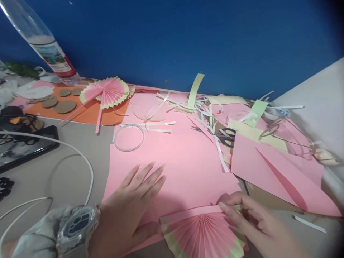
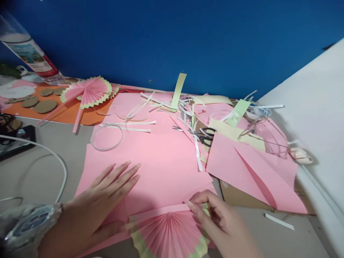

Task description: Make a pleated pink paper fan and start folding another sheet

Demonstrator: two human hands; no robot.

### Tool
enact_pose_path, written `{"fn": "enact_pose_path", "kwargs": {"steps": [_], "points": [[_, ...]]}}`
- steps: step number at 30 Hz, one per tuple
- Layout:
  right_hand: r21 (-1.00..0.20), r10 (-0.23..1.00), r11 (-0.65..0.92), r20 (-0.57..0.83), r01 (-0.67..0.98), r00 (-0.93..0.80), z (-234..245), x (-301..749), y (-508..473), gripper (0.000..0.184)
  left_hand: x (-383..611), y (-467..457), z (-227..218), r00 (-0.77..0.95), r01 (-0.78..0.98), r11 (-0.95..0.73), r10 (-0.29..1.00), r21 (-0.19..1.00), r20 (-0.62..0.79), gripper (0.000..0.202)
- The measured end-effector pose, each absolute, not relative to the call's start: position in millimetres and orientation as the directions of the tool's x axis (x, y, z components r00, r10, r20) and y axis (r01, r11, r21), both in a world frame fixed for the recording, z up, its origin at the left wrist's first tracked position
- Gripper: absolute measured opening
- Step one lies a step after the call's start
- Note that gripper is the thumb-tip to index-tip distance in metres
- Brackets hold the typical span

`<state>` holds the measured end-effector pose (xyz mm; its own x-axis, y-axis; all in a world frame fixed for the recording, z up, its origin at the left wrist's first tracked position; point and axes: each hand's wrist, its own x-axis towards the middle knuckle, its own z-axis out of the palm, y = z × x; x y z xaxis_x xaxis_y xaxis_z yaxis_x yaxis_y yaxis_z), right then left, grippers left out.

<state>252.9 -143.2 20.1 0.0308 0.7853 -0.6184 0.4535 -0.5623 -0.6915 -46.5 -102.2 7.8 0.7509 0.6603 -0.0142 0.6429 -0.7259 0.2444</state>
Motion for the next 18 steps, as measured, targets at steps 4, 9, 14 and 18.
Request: {"fn": "enact_pose_path", "kwargs": {"steps": [4,9,14,18], "points": [[-0.701,0.798,-0.54,-0.602,0.466,0.019,20,260,-142,0.038,-39,-102,7,0.756,0.641,-0.723,0.653,0.259,-0.048,0.069],[-0.69,0.811,-0.458,-0.582,0.561,-0.055,22,262,-134,0.035,-36,-88,8,0.769,0.618,-0.72,0.638,0.316,-0.052,0.06],[-0.672,0.798,-0.456,-0.599,0.584,-0.067,21,263,-134,0.036,-34,-82,6,0.786,0.606,-0.738,0.614,0.298,-0.077,0.065],[-0.662,0.827,-0.395,-0.558,0.637,-0.068,21,264,-135,0.035,-34,-84,6,0.785,0.606,-0.738,0.616,0.295,-0.07,0.074]]}}
